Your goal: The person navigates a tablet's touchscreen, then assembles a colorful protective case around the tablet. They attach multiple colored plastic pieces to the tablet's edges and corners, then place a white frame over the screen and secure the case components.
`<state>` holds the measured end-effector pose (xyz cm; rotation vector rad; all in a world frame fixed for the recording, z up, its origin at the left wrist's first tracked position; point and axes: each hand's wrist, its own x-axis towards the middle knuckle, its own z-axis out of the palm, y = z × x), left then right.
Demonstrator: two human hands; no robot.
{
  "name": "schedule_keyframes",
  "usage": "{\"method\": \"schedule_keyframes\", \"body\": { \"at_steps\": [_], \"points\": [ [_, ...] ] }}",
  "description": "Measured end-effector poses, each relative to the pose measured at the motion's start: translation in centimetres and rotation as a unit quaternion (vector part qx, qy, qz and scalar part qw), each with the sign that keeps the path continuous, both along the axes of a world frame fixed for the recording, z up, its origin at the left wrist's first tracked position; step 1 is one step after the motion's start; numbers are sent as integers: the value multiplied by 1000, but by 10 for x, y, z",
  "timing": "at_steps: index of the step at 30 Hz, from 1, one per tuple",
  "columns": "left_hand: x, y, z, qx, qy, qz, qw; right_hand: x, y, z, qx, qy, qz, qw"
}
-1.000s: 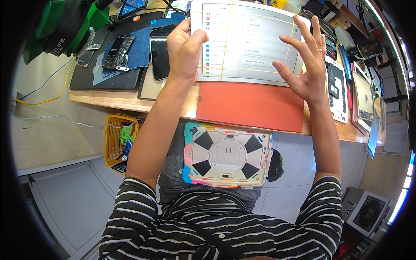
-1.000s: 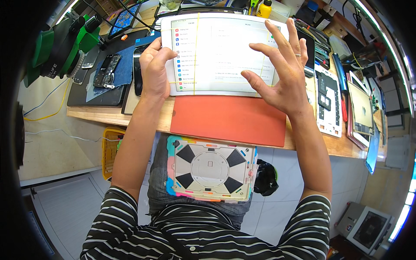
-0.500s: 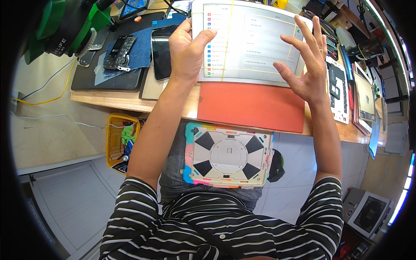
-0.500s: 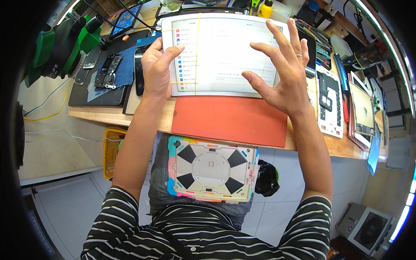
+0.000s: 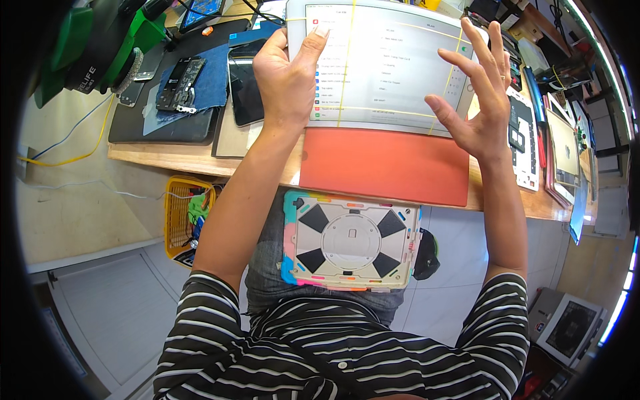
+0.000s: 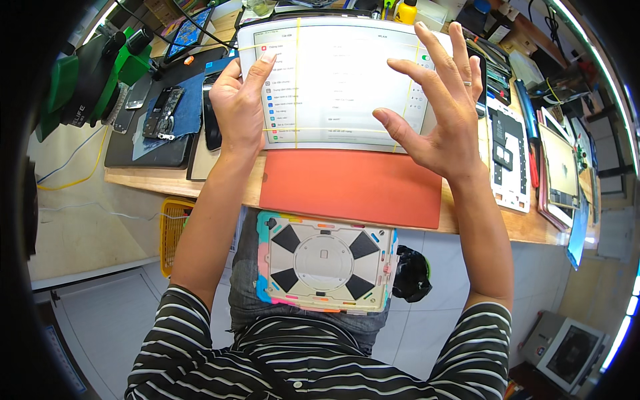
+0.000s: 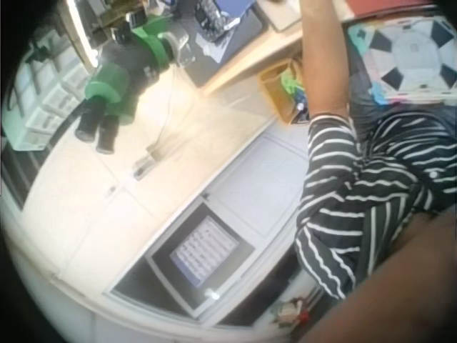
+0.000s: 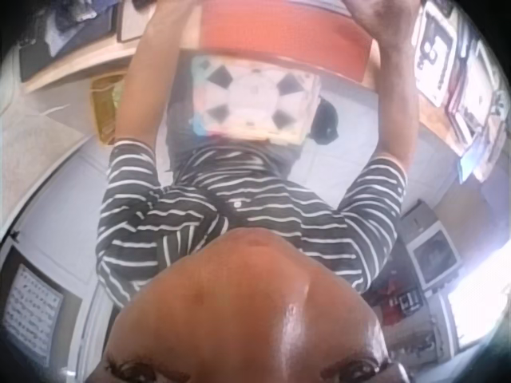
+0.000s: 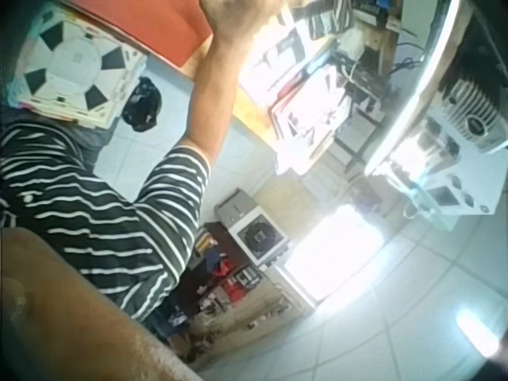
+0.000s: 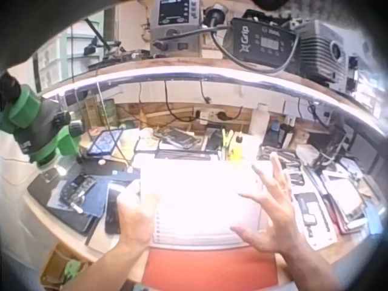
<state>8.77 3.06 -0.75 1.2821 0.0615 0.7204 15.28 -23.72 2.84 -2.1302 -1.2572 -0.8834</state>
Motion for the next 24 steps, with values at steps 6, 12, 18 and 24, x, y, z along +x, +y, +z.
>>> {"method": "schedule_keyframes", "body": {
  "at_steps": [6,12,18,24],
  "points": [
    [-6,12,-6,-7,-26,-53,998,3,-7,3,26,-15,-21,999],
    [-5,12,-6,-9,-17,-53,998,3,-2,-3,30,-17,-70,997],
    [-3,15,-10,-22,-12,-51,998,3,0,-6,24,-4,-66,998],
    [-2,4,0,-63,-28,-26,997,-9,4,-1,-50,17,-37,998]
  ]
}}
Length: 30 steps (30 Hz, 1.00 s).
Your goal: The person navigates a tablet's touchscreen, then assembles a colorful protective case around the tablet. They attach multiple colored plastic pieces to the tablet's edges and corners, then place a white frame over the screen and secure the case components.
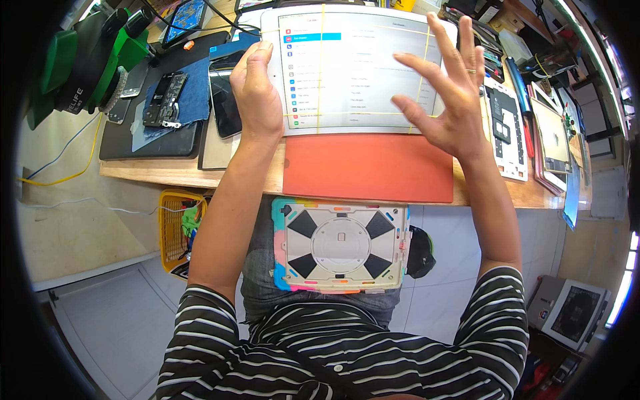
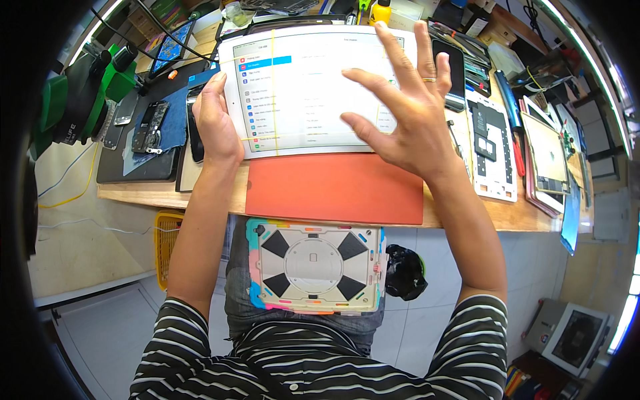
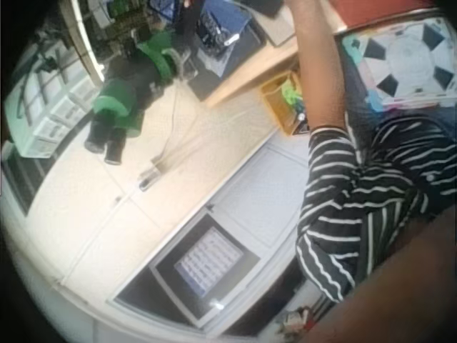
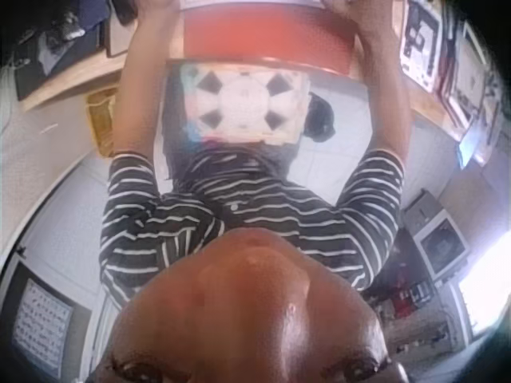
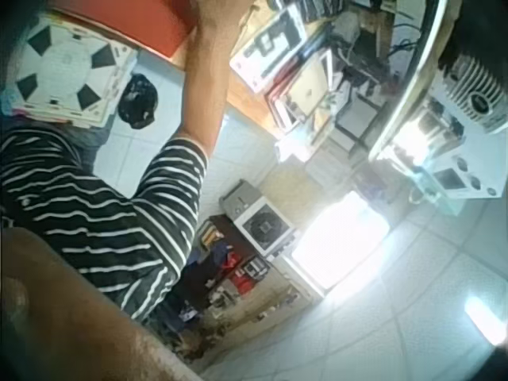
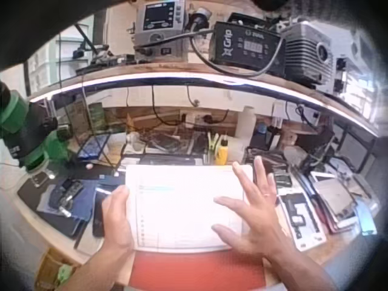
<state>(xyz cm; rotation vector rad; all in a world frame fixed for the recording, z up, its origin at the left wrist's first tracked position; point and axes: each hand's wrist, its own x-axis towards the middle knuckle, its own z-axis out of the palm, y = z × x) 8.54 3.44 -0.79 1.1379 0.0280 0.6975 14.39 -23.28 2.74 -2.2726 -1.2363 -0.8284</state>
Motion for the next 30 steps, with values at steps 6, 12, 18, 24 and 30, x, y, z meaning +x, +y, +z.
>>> {"method": "schedule_keyframes", "body": {
  "at_steps": [6,12,18,24,30],
  "points": [
    [-1,0,2,4,0,-2,1000,-7,13,-6,-73,13,-16,997],
    [-1,2,2,-1,0,-13,1000,0,10,-4,-41,-8,-24,999],
    [2,5,-3,-4,1,-20,1000,29,-27,5,33,-40,-28,998],
    [2,5,-2,-6,2,-16,1000,33,-30,7,56,-44,6,997],
    [1,5,-2,-10,5,-22,1000,41,-37,7,121,-68,-36,990]
  ]
}}
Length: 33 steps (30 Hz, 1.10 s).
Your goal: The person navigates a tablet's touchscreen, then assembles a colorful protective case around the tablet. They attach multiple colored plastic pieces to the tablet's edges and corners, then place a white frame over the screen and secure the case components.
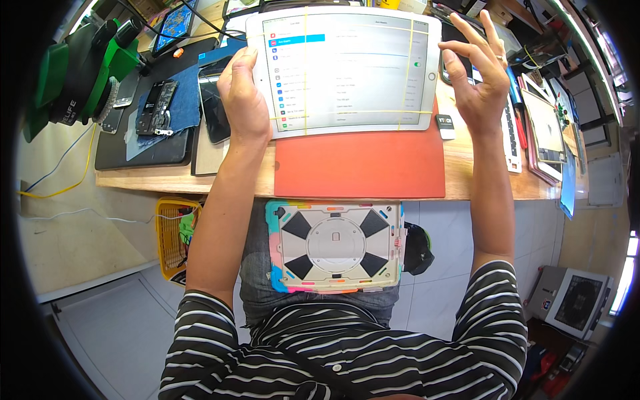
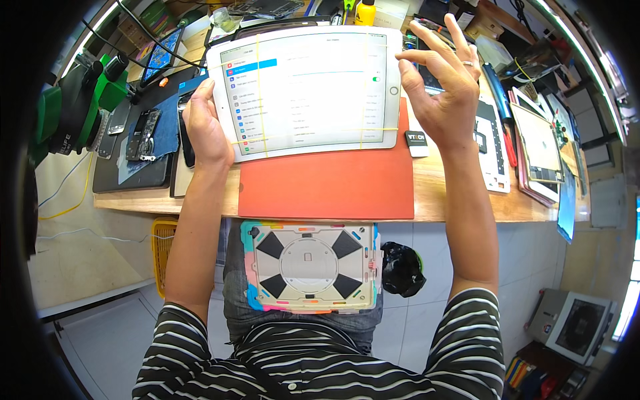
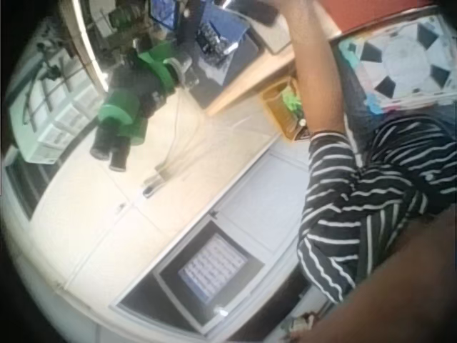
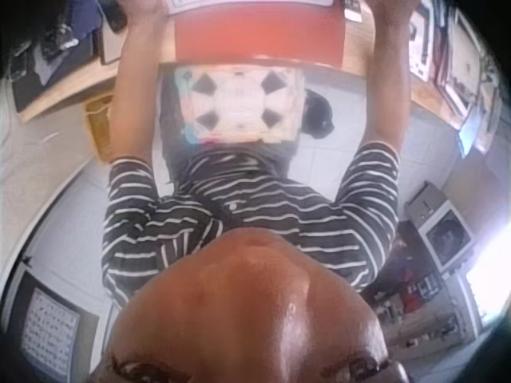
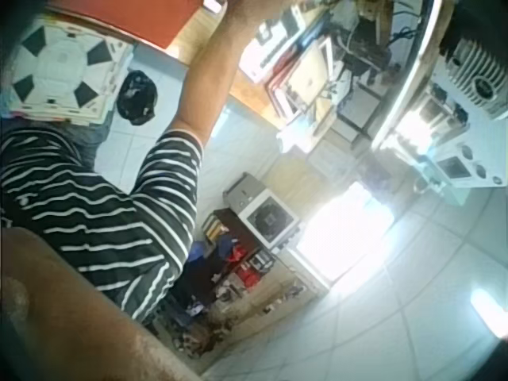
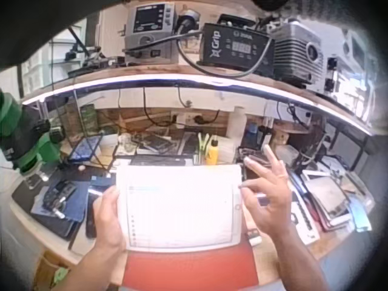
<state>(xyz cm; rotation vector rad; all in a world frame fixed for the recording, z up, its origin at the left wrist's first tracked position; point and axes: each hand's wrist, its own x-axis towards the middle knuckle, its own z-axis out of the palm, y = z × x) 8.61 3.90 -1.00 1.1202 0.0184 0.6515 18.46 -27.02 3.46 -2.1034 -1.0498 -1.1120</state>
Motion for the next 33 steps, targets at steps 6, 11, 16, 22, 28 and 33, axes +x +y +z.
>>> {"method": "schedule_keyframes", "body": {
  "at_steps": [6,11,16,22,28,33],
  "points": [
    [-2,-1,2,7,-6,-5,1000,1,4,-5,11,37,-3,999],
    [-1,2,-1,10,-8,-14,1000,4,4,-10,65,121,7,991],
    [-2,0,0,10,-5,-14,1000,9,1,-14,82,182,26,979],
    [-1,4,-3,32,-19,-5,999,9,6,-20,121,274,58,952],
    [-7,-5,2,39,-43,16,998,-6,9,-10,125,331,84,931],
    [-7,-2,0,21,-59,-33,997,-7,9,-9,124,303,78,942]
  ]
}}
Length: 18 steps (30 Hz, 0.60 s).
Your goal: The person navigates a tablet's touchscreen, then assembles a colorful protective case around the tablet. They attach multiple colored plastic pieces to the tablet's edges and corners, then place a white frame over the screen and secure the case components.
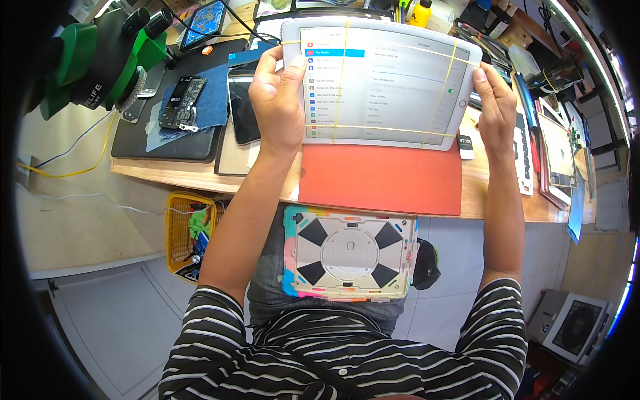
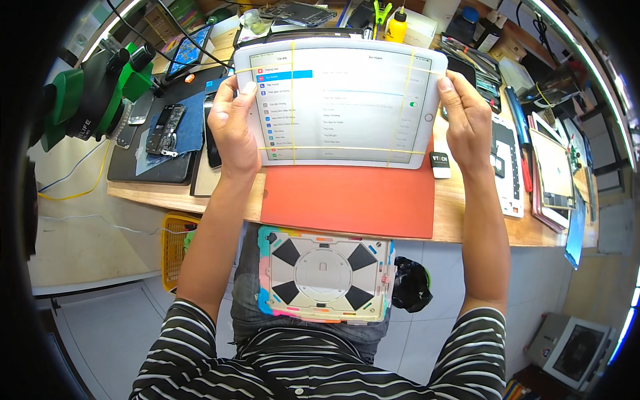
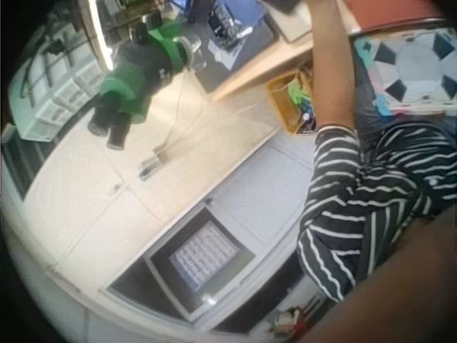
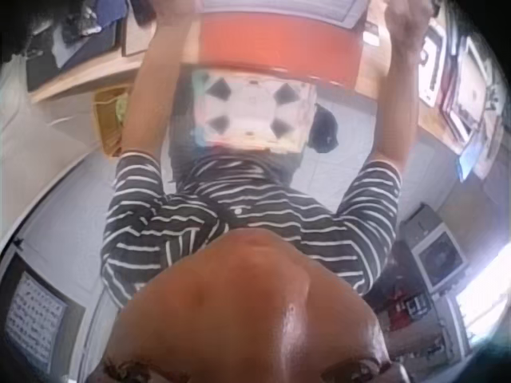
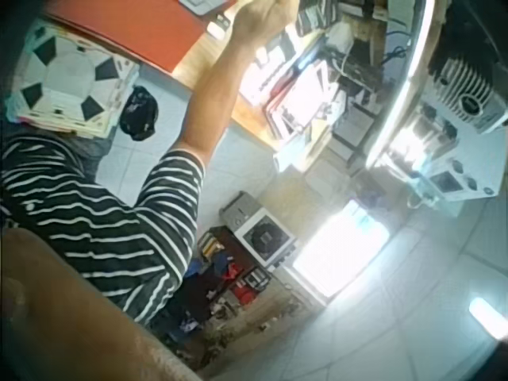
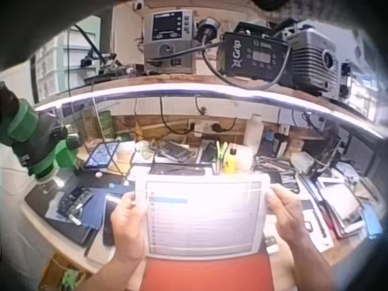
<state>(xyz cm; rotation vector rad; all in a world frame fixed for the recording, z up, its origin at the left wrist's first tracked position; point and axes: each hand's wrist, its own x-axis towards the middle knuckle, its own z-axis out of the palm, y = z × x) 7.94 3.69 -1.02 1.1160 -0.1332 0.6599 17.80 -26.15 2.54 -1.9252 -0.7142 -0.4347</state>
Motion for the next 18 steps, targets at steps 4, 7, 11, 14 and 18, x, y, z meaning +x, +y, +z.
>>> {"method": "schedule_keyframes", "body": {
  "at_steps": [4,7,11,14,18],
  "points": [
    [1,-4,0,27,-19,29,999,3,0,-2,-3,13,11,1000],
    [1,-8,7,37,-30,38,998,4,-2,-3,-7,32,22,999],
    [-1,-7,8,44,-28,44,998,-1,1,0,-1,28,29,999],
    [0,-4,5,35,-24,37,998,1,7,-1,-16,-111,-34,993],
    [-1,-4,6,28,9,34,999,-3,4,8,-102,-291,-41,950]
  ]
}}
